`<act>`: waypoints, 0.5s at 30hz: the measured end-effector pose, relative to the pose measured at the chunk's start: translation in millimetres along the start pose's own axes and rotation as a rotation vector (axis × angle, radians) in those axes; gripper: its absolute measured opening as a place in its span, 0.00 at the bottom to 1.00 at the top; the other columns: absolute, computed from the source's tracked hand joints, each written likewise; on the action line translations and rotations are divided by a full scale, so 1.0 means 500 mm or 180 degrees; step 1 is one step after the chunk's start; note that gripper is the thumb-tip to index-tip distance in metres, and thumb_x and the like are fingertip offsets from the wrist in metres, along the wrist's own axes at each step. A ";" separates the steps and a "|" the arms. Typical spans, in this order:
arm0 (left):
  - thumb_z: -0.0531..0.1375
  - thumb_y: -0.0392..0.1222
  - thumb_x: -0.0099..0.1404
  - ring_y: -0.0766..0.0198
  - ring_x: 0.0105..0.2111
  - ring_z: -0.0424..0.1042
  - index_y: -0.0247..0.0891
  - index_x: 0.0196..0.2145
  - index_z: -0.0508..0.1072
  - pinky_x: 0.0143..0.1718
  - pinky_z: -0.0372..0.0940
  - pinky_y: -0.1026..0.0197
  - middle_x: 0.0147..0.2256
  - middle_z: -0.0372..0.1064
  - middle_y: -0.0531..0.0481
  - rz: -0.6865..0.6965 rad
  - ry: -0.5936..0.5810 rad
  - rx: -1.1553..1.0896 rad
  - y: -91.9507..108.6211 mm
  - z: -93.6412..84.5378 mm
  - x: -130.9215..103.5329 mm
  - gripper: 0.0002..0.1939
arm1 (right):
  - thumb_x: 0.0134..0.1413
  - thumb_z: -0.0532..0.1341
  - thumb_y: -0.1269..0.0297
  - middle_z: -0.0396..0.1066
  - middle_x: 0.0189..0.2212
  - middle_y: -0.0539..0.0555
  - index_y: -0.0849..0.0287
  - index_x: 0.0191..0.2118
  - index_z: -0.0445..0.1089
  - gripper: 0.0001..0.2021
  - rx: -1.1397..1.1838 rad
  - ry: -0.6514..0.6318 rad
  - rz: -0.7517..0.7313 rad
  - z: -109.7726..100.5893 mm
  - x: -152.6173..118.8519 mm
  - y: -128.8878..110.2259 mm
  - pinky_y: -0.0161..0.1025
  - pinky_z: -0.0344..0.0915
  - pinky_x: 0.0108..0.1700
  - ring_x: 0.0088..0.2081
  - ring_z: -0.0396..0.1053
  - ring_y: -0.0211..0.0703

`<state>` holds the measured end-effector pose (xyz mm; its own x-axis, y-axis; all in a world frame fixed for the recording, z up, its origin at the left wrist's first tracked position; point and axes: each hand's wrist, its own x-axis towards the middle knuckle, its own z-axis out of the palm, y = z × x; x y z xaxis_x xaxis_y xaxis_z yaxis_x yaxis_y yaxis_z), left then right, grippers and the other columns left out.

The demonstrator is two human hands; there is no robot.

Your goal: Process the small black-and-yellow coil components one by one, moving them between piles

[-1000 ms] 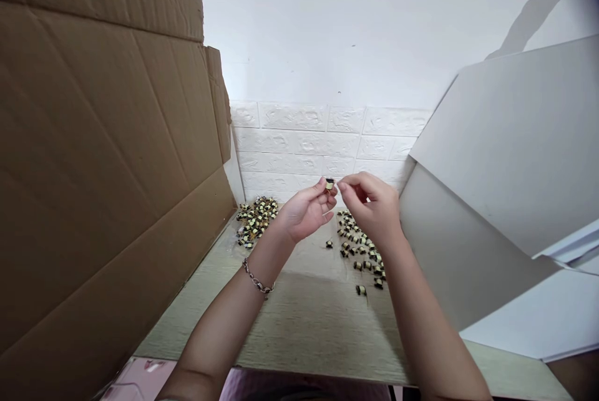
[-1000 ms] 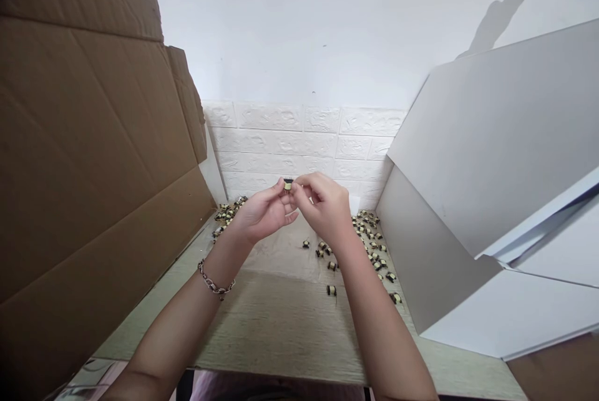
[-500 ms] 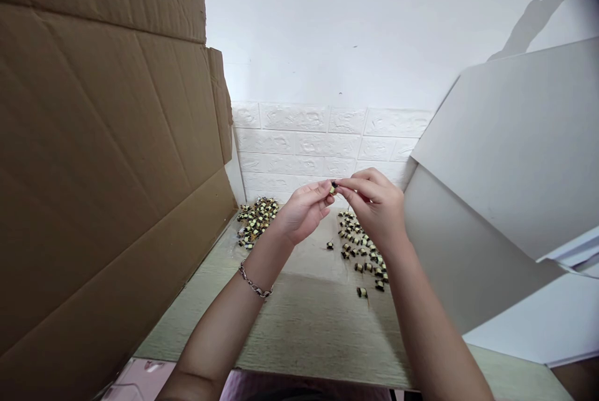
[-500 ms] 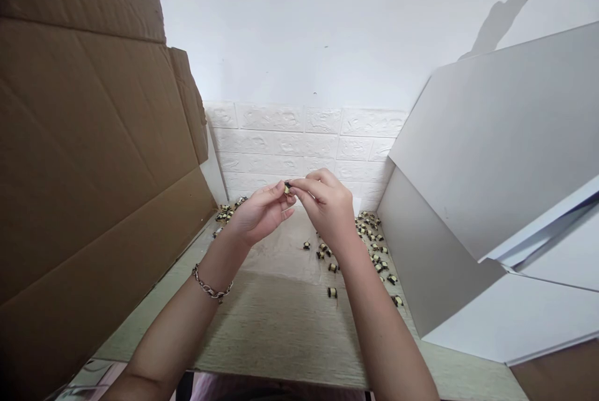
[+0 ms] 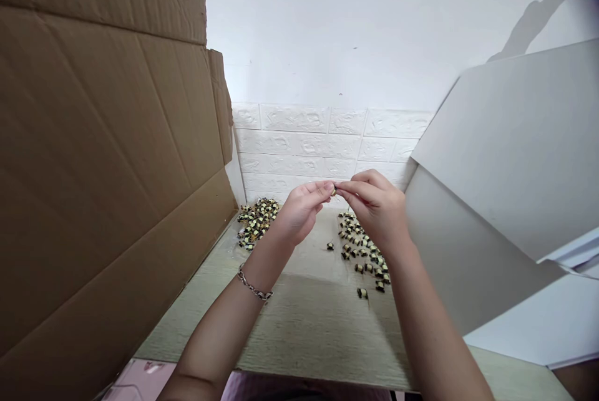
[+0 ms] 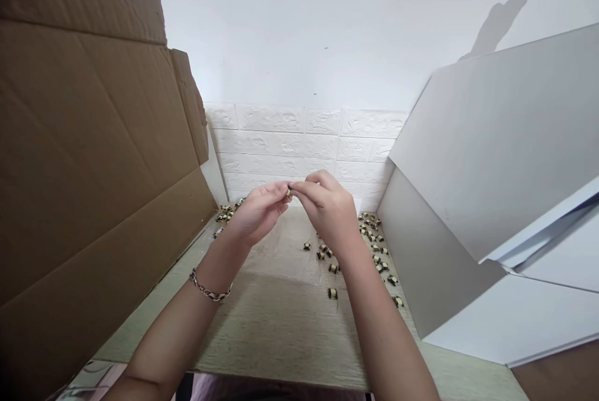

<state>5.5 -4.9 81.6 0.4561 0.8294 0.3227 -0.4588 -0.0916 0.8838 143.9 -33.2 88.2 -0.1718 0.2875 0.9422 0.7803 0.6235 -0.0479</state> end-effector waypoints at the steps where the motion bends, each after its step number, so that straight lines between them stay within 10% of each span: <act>1: 0.58 0.41 0.55 0.72 0.28 0.55 0.33 0.28 0.70 0.32 0.48 0.66 0.26 0.59 0.53 0.0046 0.0007 0.0054 0.000 0.000 -0.001 0.08 | 0.48 0.58 0.68 0.65 0.26 0.49 0.55 0.32 0.71 0.05 -0.0008 -0.0010 -0.0008 -0.001 0.000 0.000 0.30 0.61 0.27 0.27 0.64 0.32; 15: 0.60 0.43 0.53 0.72 0.30 0.59 0.37 0.31 0.72 0.35 0.52 0.66 0.29 0.65 0.53 0.0104 0.0101 -0.0091 -0.001 0.006 -0.001 0.09 | 0.49 0.58 0.67 0.66 0.26 0.49 0.53 0.31 0.71 0.05 0.0110 0.0114 0.0193 0.000 0.002 -0.014 0.32 0.62 0.29 0.28 0.65 0.34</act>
<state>7.8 -6.8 82.3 0.4161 0.8433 0.3400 -0.4950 -0.1036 0.8627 138.5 -37.3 89.5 -0.1029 0.2996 0.9485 0.7673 0.6307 -0.1160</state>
